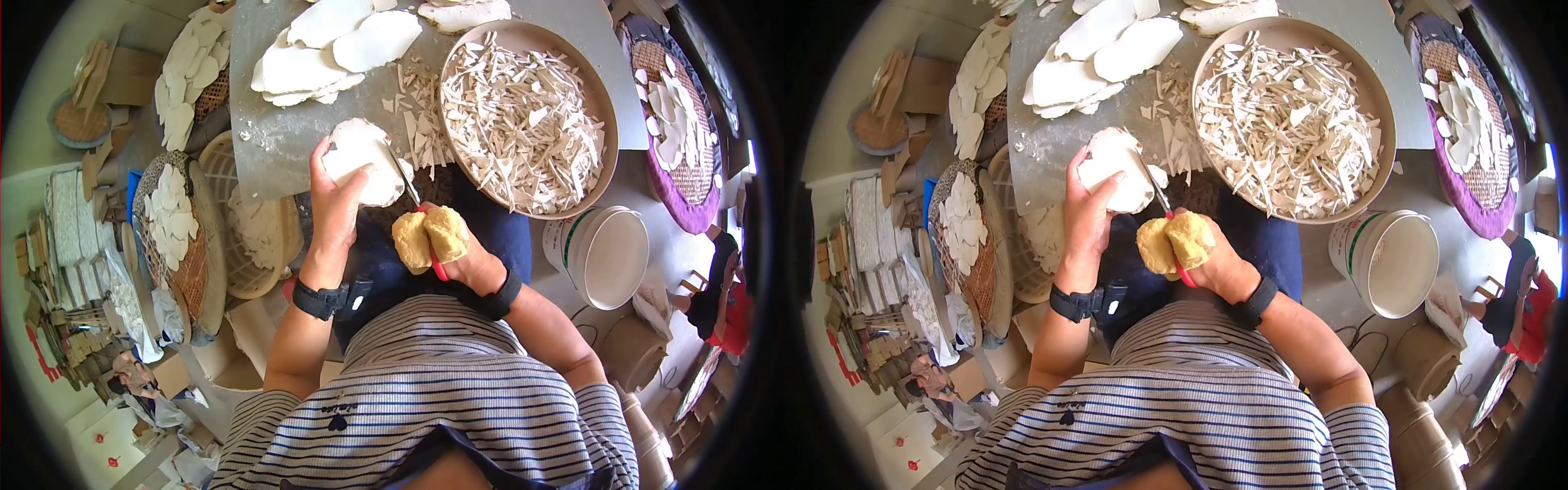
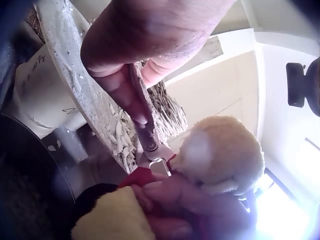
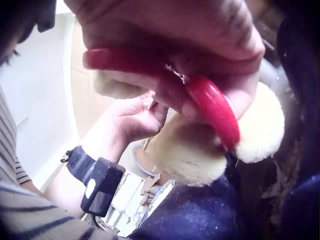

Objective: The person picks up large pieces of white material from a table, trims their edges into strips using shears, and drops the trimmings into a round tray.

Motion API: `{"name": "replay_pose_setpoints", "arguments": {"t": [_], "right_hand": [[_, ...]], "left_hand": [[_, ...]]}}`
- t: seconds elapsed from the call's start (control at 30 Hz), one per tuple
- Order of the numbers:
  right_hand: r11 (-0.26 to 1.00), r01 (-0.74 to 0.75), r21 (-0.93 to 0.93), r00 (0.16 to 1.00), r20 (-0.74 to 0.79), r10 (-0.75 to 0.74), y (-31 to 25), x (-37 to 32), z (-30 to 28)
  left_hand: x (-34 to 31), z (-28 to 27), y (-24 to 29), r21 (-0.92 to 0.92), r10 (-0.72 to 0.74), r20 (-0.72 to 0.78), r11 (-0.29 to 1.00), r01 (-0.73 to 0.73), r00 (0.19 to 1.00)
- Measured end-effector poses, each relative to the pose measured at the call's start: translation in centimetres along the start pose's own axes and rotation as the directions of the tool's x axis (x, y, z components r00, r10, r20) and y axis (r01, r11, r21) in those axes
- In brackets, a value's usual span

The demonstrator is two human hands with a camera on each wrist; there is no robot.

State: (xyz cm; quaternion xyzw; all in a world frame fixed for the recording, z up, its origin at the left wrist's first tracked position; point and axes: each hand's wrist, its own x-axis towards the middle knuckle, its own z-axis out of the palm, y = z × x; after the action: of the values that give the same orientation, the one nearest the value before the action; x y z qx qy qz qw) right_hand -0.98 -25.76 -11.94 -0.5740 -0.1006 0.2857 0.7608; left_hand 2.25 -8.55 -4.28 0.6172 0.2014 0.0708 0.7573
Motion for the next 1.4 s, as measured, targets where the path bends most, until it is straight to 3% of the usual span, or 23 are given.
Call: {"name": "replay_pose_setpoints", "arguments": {"t": [0.03, 0.07, 0.13, 0.17, 0.2, 0.23, 0.3, 0.37, 0.43, 0.5, 0.57, 0.67, 0.8, 0.9, 0.97, 1.07, 1.13, 1.2, 1.3, 1.33, 1.4], "right_hand": [[0.991, -0.046, 0.129, 0.999, -0.009, 0.047, -0.1, 0.2, 0.2], [0.989, -0.067, 0.134, 0.997, 0.038, 0.062, -0.4, -0.1, -0.3], [0.984, 0.037, -0.176, 0.993, 0.118, -0.016, -3.0, 0.0, -0.7], [0.869, 0.171, -0.464, 0.979, 0.177, -0.098, -4.6, 0.4, -0.9], [0.657, 0.293, -0.694, 0.954, 0.255, -0.157, -5.8, 0.7, -1.0], [0.621, 0.314, -0.718, 0.948, 0.274, -0.162, -6.3, 0.9, -1.1], [0.618, 0.356, -0.701, 0.934, 0.283, -0.218, -5.4, 1.0, -0.8], [0.898, 0.212, -0.385, 0.971, 0.186, -0.150, -2.3, 0.9, -1.0], [0.901, 0.239, -0.363, 0.963, 0.209, -0.172, -3.2, 1.0, -0.5], [0.631, 0.447, -0.634, 0.893, 0.356, -0.275, -5.4, 0.9, -0.7], [0.635, 0.331, -0.698, 0.941, 0.294, -0.167, -6.3, 1.4, -1.4], [0.533, 0.430, -0.728, 0.903, 0.354, -0.245, -5.3, 1.5, -1.9], [0.459, 0.499, -0.735, 0.858, 0.344, -0.383, -5.0, 1.0, -1.5], [0.609, 0.384, -0.694, 0.923, 0.298, -0.242, -4.2, 0.9, -1.4], [0.783, 0.261, -0.564, 0.963, 0.214, -0.166, -3.2, 0.9, -1.3], [0.868, 0.180, -0.463, 0.980, 0.162, -0.117, -2.1, 0.8, -1.5], [0.824, 0.239, -0.514, 0.969, 0.182, -0.167, -3.2, 1.0, -1.3], [0.698, 0.359, -0.620, 0.933, 0.249, -0.259, -4.9, 1.3, -1.2], [0.687, 0.302, -0.661, 0.953, 0.240, -0.188, -5.9, 1.5, -1.7], [0.553, 0.428, -0.715, 0.902, 0.298, -0.313, -5.4, 1.5, -1.9], [0.530, 0.446, -0.721, 0.895, 0.345, -0.284, -5.9, 1.2, -2.7]], "left_hand": [[0.0, 0.0, 0.3, -0.007, -0.015, 0.011, 1.000, 0.015, 1.000], [-0.2, 0.0, 0.6, -0.015, -0.030, 0.022, 0.999, 0.031, 0.999], [-0.6, 0.0, 0.7, 0.024, -0.021, 0.061, 1.000, 0.020, 0.998], [-0.8, -0.1, 0.3, 0.070, 0.004, 0.092, 0.997, -0.010, 0.996], [-0.9, -0.1, 0.2, 0.119, 0.026, 0.126, 0.992, -0.041, 0.992], [-1.0, -0.2, 0.2, 0.098, 0.010, 0.123, 0.995, -0.022, 0.992], [-1.1, -0.2, 0.6, 0.052, -0.023, 0.117, 0.998, 0.017, 0.993], [-1.1, -0.4, 1.0, 0.056, -0.045, 0.134, 0.998, 0.038, 0.990], [-0.9, -1.0, 1.1, 0.078, -0.068, 0.148, 0.995, 0.057, 0.987], [-1.1, -1.1, 1.6, 0.141, -0.072, 0.199, 0.989, 0.044, 0.977], [-1.3, -1.2, 2.2, 0.232, -0.056, 0.232, 0.973, 0.001, 0.971], [-1.1, -1.9, 2.2, 0.365, -0.007, 0.276, 0.926, -0.099, 0.961], [-0.5, -2.8, 2.1, 0.246, -0.126, 0.319, 0.968, 0.047, 0.939], [-0.3, -3.2, 2.1, 0.258, -0.154, 0.344, 0.964, 0.065, 0.926], [-0.2, -3.0, 2.6, 0.244, -0.163, 0.348, 0.967, 0.079, 0.923], [0.2, -3.3, 2.8, 0.264, -0.146, 0.372, 0.963, 0.047, 0.917], [0.7, -3.3, 3.0, 0.318, -0.136, 0.418, 0.948, -0.004, 0.898], [0.8, -3.2, 3.4, 0.396, -0.146, 0.481, 0.916, -0.066, 0.864], [1.3, -3.0, 3.8, 0.443, -0.127, 0.588, 0.877, -0.187, 0.799], [1.1, -2.9, 4.0, 0.390, -0.126, 0.539, 0.914, -0.114, 0.833], [0.3, -2.6, 4.3, 0.266, -0.141, 0.442, 0.964, 0.020, 0.886]]}}
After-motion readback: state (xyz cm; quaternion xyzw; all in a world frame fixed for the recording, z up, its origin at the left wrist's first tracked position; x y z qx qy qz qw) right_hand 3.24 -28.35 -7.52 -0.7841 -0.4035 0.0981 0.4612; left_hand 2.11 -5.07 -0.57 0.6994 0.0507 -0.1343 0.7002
